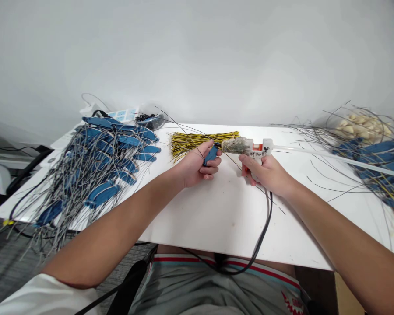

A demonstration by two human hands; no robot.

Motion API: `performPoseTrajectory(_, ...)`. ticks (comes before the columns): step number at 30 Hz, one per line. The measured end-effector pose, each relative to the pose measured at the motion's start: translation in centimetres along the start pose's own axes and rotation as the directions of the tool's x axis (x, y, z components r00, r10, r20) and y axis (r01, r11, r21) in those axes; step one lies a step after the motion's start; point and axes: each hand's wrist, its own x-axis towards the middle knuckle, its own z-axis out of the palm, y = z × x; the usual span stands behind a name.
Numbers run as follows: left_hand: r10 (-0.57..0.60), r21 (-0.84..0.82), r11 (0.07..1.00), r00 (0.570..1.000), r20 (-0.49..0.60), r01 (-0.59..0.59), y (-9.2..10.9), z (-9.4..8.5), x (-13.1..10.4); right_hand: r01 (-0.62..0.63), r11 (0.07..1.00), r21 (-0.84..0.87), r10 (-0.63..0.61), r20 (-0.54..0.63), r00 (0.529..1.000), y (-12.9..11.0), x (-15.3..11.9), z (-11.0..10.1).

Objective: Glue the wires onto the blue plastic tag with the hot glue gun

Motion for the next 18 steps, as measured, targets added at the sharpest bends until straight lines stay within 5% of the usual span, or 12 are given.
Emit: performPoseTrajectory(18,0.010,0.006,1.000,1.000,-0.010,-0.010,0.03,0.18,-0.11,-0.021,1.000,-0.002,0.021,-0.003,1.000,0.11,0.02,0.03)
